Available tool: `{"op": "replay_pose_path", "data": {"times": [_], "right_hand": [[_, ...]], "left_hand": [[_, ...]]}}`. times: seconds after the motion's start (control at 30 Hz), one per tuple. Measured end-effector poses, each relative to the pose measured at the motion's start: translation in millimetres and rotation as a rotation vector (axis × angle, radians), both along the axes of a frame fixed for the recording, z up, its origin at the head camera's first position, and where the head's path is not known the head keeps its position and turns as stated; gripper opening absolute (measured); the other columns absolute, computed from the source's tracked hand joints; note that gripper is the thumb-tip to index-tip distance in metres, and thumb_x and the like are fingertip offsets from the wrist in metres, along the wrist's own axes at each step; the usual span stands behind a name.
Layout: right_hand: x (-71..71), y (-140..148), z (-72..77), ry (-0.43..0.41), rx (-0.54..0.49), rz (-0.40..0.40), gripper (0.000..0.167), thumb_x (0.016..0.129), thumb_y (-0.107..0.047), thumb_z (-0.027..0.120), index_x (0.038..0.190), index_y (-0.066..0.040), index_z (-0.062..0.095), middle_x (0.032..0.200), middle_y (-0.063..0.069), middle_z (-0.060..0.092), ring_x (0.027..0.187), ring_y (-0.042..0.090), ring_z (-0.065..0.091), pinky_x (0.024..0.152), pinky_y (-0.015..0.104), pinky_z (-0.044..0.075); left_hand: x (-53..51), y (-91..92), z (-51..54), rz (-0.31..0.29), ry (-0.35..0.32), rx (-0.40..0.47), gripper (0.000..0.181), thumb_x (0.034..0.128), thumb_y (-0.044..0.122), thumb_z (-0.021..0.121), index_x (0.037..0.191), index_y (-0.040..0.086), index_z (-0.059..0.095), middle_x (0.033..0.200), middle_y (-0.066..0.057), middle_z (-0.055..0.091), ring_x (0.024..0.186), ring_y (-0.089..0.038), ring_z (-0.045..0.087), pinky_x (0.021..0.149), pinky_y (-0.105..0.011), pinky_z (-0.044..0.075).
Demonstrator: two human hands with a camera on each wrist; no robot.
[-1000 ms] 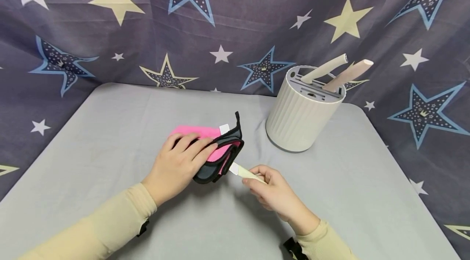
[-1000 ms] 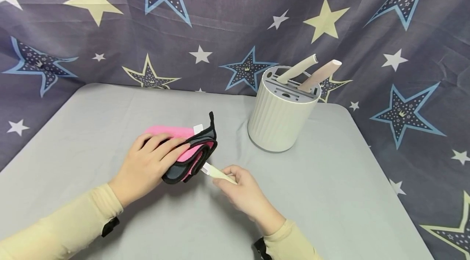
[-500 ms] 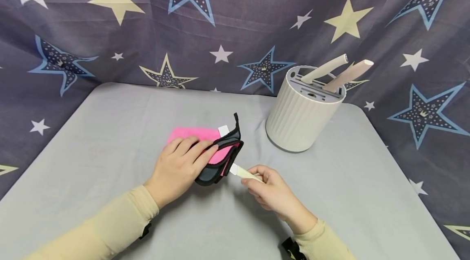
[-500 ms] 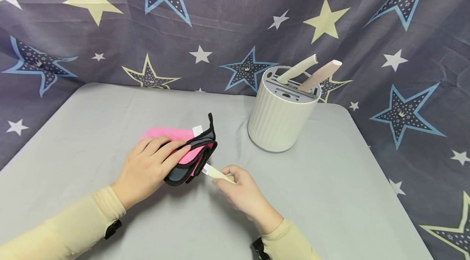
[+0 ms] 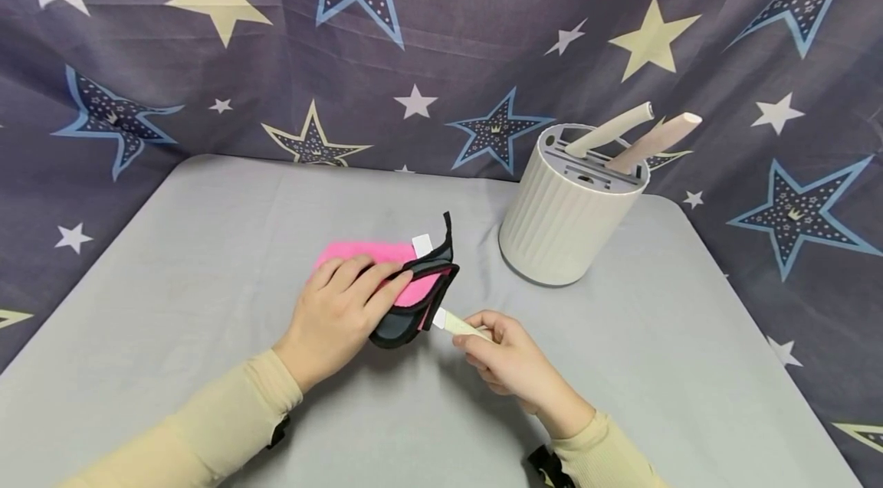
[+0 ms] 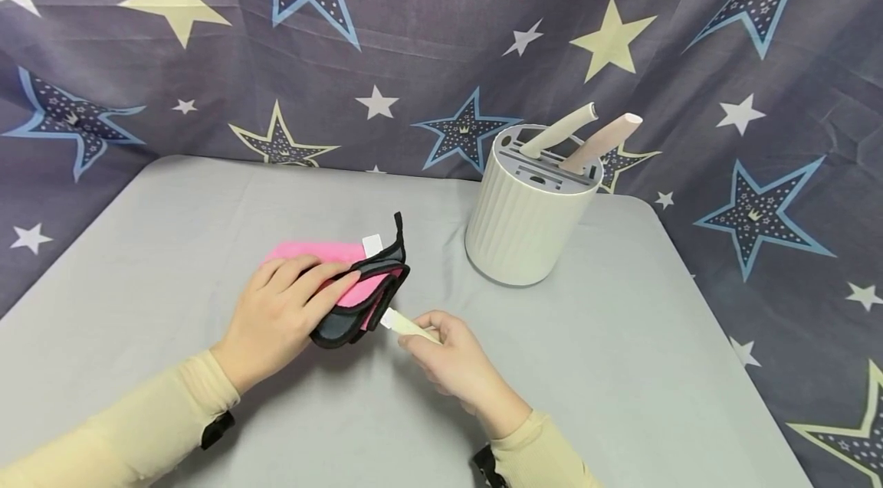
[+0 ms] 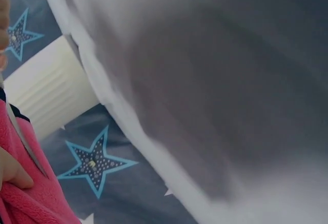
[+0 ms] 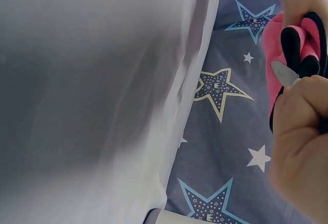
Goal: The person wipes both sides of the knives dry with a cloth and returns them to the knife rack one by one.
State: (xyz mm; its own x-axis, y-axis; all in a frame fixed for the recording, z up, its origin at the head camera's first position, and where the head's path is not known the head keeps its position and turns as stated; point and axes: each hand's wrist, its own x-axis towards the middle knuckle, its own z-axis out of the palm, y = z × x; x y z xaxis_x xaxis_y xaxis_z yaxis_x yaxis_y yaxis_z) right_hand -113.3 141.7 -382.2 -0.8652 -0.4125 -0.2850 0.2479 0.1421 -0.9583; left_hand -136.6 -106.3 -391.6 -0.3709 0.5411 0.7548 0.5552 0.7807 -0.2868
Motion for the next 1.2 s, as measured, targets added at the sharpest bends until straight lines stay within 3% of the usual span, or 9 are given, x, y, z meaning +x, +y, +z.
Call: {"op": "replay_pose_path", "data": {"times": [0.37, 0.57, 0.83, 1.2], "right_hand": [[-1.4, 4, -1.1, -0.004, 0.001, 0.011, 0.027, 0.092, -0.011, 0.062, 0.109, 0.006, 0.052, 0.058, -0.008, 0.039, 0.039, 0.000, 0.024, 0.035, 0.016, 0.019], [-2.5, 2, 0.1, -0.001, -0.014, 0.011, 0.029, 0.093, -0.013, 0.061, 0.112, 0.007, 0.051, 0.057, -0.009, 0.039, 0.040, 0.000, 0.024, 0.036, 0.017, 0.019], [-3.8, 1, 1.5, 0.007, -0.018, -0.004, 0.029, 0.093, -0.014, 0.060, 0.111, 0.007, 0.052, 0.057, -0.009, 0.039, 0.039, 0.001, 0.023, 0.036, 0.017, 0.019], [-2.7, -3, 3.0, 0.018, -0.029, -0.018, 0.010, 0.090, -0.006, 0.053, 0.097, 0.000, 0.049, 0.059, -0.005, 0.042, 0.039, 0.001, 0.025, 0.035, 0.018, 0.021]], "left_hand": [[-2.1, -0.9, 10.3, -0.028, 0.046, 0.040, 0.032, 0.0910, 0.015, 0.051, 0.115, 0.013, 0.072, 0.108, -0.005, 0.071, 0.096, -0.028, 0.061, 0.079, -0.038, 0.046], [3.5, 7.6, 9.0, -0.074, 0.062, 0.023, 0.032, 0.0895, 0.017, 0.052, 0.114, 0.013, 0.072, 0.109, -0.003, 0.072, 0.095, -0.027, 0.060, 0.078, -0.037, 0.045], [7.5, 13.3, 8.2, -0.083, 0.072, 0.031, 0.032, 0.0904, 0.018, 0.051, 0.114, 0.013, 0.072, 0.109, -0.002, 0.071, 0.095, -0.026, 0.060, 0.079, -0.037, 0.045], [13.3, 21.7, 10.5, -0.132, 0.087, 0.048, 0.032, 0.0929, 0.019, 0.049, 0.114, 0.011, 0.072, 0.106, -0.002, 0.071, 0.094, -0.026, 0.061, 0.078, -0.038, 0.045]]}}
